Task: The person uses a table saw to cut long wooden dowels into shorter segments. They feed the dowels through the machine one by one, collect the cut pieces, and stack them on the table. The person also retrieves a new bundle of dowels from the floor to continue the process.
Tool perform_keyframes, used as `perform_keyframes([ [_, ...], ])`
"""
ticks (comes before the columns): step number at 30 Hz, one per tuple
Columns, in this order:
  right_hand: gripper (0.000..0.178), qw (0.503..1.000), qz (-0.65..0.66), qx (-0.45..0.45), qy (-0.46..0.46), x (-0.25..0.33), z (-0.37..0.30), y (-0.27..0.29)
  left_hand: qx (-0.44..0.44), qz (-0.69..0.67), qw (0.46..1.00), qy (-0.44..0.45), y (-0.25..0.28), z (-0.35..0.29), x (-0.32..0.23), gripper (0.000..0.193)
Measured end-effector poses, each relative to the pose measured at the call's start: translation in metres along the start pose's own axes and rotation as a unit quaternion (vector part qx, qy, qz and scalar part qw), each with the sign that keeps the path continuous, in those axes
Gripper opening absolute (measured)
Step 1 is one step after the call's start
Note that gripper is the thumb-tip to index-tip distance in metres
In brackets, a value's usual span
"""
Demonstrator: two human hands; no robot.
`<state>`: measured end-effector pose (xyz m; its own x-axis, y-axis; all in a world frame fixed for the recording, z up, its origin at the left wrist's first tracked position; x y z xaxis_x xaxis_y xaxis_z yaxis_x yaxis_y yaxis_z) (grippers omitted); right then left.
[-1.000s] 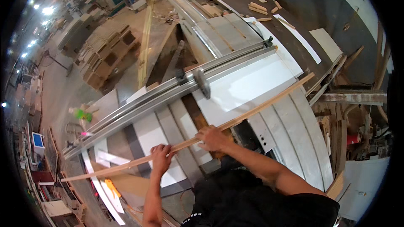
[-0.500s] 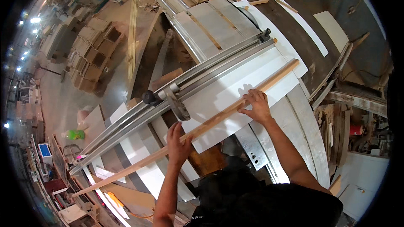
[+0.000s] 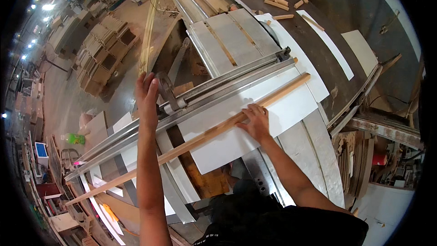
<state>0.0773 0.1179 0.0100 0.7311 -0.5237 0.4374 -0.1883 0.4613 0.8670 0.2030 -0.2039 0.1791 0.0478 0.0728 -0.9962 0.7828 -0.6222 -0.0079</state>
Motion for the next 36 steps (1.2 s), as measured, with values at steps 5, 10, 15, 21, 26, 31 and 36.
perform_keyframes([
  [5,0.063,0.999,0.044,0.001,-0.003,0.011,0.012,-0.015,0.018,0.323,0.927,-0.190,-0.024,-0.030,0.050,0.090],
  [10,0.064,0.998,0.056,0.015,-0.016,0.015,0.025,-0.021,0.159,0.633,0.728,-0.210,-0.060,-0.084,0.093,0.119],
  [15,0.069,0.997,0.062,0.034,-0.035,0.035,0.042,-0.033,0.096,0.663,0.707,-0.225,-0.054,-0.070,0.138,0.121],
  [21,0.063,0.997,0.066,-0.028,-0.019,0.026,0.045,-0.043,0.085,0.667,0.708,-0.215,-0.074,-0.060,0.133,0.102],
  [26,0.052,0.984,0.049,-0.170,-0.010,-0.011,0.037,-0.045,0.062,0.679,0.701,-0.210,-0.068,-0.058,0.138,0.095],
  [31,0.068,0.967,-0.026,-0.213,-0.138,-0.076,0.048,-0.010,0.059,0.662,0.714,-0.223,-0.067,-0.056,0.139,0.089],
  [36,0.075,0.959,-0.013,-0.191,-0.207,-0.094,0.060,-0.004,0.074,0.658,0.723,-0.200,-0.080,-0.058,0.126,0.086],
])
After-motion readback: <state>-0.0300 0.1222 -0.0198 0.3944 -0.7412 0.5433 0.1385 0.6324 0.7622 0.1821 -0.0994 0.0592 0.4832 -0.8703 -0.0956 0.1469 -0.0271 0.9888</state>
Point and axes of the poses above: each hand's wrist, its own z-axis towards the middle knuckle, its own y-axis out of the back of the hand, x = y × z, the point moved 1 cm from there along z, towards the middle knuckle, and after that the axes turned 7 degrees about y, right-handed, at the moved point
